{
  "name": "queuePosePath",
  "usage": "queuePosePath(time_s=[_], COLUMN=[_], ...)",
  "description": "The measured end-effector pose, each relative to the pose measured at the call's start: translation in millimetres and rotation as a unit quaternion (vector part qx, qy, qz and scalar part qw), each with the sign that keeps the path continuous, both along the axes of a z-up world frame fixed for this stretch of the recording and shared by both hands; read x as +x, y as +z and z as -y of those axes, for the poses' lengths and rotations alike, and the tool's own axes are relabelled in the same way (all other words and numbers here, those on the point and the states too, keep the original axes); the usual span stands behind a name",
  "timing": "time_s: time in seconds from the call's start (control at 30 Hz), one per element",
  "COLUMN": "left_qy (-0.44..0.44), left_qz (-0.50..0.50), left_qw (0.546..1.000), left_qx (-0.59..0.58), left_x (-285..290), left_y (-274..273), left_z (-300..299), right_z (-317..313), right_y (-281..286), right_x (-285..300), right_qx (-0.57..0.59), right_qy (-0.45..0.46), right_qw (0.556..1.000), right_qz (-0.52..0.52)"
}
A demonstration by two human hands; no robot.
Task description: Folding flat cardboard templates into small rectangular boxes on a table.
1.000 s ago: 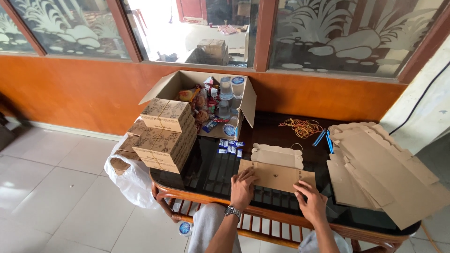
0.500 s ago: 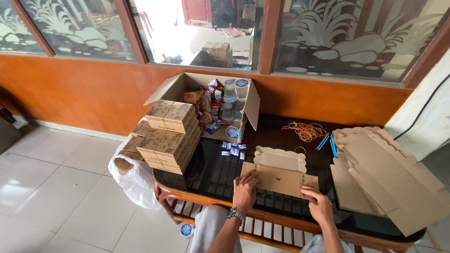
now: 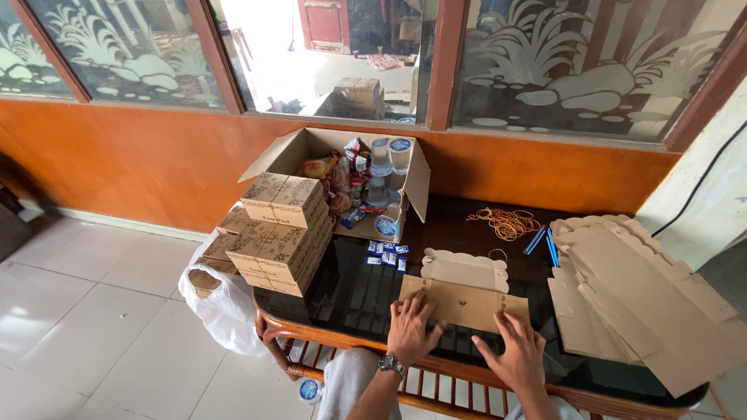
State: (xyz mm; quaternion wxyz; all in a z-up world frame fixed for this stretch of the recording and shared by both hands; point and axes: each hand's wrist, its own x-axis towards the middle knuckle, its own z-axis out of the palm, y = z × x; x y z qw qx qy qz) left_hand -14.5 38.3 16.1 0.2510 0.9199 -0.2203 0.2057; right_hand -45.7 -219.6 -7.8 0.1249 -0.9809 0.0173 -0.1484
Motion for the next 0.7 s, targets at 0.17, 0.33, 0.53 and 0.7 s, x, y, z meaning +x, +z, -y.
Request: queuePosePath(time_s=[0.17,0.33,0.53,0.7], left_qy=[0.015,0.028,0.000,0.033], left_qz=[-0.003,-0.021,-0.091,-0.013], left_qw=[0.998,0.997,0.994,0.997], left_qx=[0.056,0.075,0.061,0.068], left_x=[1,2,0,-8], left_y=[-5,-9,-2,3], left_z=[3,4,4,4], right_z=[-4,-7,-7,-12], right_y=[0,3,4,7], right_x=[-4,-8,-7,-12], right_qx=[-0.041,-0.026,0.016,-0.058], right_qy=[-0.016,-0.029,0.029,0.000], right_qw=[0.997,0.997,0.999,0.987], right_qz=[0.058,0.068,0.028,0.152])
